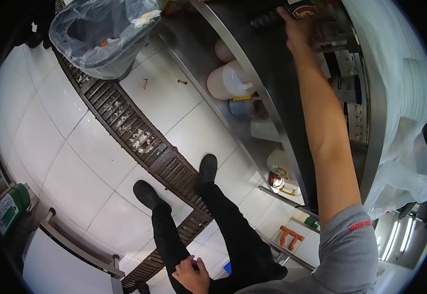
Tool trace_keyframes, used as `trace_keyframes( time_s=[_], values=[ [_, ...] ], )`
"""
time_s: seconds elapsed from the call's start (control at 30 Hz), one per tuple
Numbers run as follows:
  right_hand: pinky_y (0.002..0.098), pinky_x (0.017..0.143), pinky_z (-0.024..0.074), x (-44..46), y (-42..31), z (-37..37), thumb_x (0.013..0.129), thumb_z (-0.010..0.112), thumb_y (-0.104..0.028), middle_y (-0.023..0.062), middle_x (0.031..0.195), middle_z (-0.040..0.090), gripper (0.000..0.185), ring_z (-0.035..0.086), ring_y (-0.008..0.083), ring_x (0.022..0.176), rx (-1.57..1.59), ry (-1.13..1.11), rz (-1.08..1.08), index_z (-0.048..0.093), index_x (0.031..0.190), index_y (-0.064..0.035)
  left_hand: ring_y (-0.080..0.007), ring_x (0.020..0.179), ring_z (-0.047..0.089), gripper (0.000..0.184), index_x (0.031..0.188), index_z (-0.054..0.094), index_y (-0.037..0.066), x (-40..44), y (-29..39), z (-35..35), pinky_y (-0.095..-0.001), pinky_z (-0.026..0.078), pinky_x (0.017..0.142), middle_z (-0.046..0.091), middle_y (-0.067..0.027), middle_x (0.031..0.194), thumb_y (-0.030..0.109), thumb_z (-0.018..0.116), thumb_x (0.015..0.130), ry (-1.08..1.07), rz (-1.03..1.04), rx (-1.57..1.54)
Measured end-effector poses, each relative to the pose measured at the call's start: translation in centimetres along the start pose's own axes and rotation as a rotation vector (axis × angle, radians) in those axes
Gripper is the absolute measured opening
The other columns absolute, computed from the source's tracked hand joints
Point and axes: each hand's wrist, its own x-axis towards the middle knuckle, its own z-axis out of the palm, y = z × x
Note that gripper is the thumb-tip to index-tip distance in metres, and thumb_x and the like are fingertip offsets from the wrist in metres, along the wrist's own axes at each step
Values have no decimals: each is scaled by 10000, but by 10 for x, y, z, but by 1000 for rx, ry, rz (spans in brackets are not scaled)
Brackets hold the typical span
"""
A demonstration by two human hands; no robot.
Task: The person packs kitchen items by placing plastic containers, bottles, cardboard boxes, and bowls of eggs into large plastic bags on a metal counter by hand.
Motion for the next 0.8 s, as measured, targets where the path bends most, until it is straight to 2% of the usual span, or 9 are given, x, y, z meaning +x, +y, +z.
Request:
trace_keyframes(
  time_s=[0.1, 0.2, 0.27, 0.37, 0.53, 0.63, 0.7, 0.77, 0.8],
  values=[
    [351, 1008, 445, -15, 8, 10, 661, 926, -127, 114, 1247, 577, 850, 562, 216, 1140, 136, -165, -29, 412, 1314, 48, -289, 798, 598, 175, 958, 691, 131, 7, 6, -7, -459, 380, 748, 657, -13, 816, 280, 690, 865, 50, 18, -19],
    [352, 992, 440, -19, -18, 18, 681, 920, -184, 123, 1151, 636, 701, 575, 204, 1138, 185, -104, 78, 523, 1213, 41, -292, 1047, 606, 335, 1168, 652, 134, 35, 8, -15, -472, 402, 882, 677, -86, 1101, 347, 635, 910, -279, -70, 130],
    [358, 1001, 432, -10, -2, 17, 695, 914, -213, 135, 1152, 639, 672, 568, 213, 1156, 182, -76, 90, 547, 1196, 43, -248, 793, 580, 196, 988, 647, 63, 65, 10, -9, -393, 372, 752, 622, -43, 817, 136, 724, 822, 62, 196, -83],
    [380, 1013, 418, 5, 37, 16, 715, 897, -269, 159, 1136, 642, 692, 560, 232, 1179, 20, 173, -99, 566, 1228, 56, -278, 798, 629, 197, 1047, 628, -20, 148, 31, -10, -398, 473, 729, 635, -137, 820, 106, 672, 903, 93, 141, -481],
    [356, 1052, 391, 48, 71, -46, 844, 777, -276, 127, 1351, 605, 555, 575, 240, 1206, 82, -102, 41, 609, 1283, 20, -208, 781, 613, 210, 1085, 636, -52, 328, 163, -69, -326, 495, 752, 640, -137, 869, 95, 654, 936, 398, 599, -448],
    [337, 1034, 406, 105, 170, -86, 873, 750, -264, 122, 1368, 595, 519, 598, 222, 1167, -164, -83, -234, 608, 1285, 17, -159, 855, 620, 283, 1127, 637, -42, 422, 258, -105, -300, 490, 788, 671, -103, 940, 192, 644, 969, 555, 856, -677],
    [313, 946, 473, 119, 190, -97, 886, 733, -245, 122, 1309, 615, 571, 625, 202, 1110, -279, -78, -111, 538, 1361, 6, -167, 902, 613, 406, 1190, 598, -44, 470, 315, -130, -305, 482, 810, 668, -118, 974, 292, 652, 968, 572, 931, -760],
    [354, 882, 509, 81, 161, -94, 813, 777, -385, 108, 1144, 690, 536, 653, 220, 996, 109, -138, -201, 668, 1216, -49, -174, 930, 598, 631, 1273, 528, -53, 513, 362, -155, -310, 472, 832, 650, -134, 1019, 458, 669, 931, 550, 922, -885],
    [357, 817, 536, 50, 122, -95, 801, 776, -449, 112, 1146, 680, 636, 661, 230, 963, -88, -146, 211, 617, 1283, -66, -183, 937, 577, 674, 1281, 527, -17, 534, 379, -169, -331, 465, 836, 632, -116, 1043, 525, 662, 905, 554, 863, -927]
  ],
)
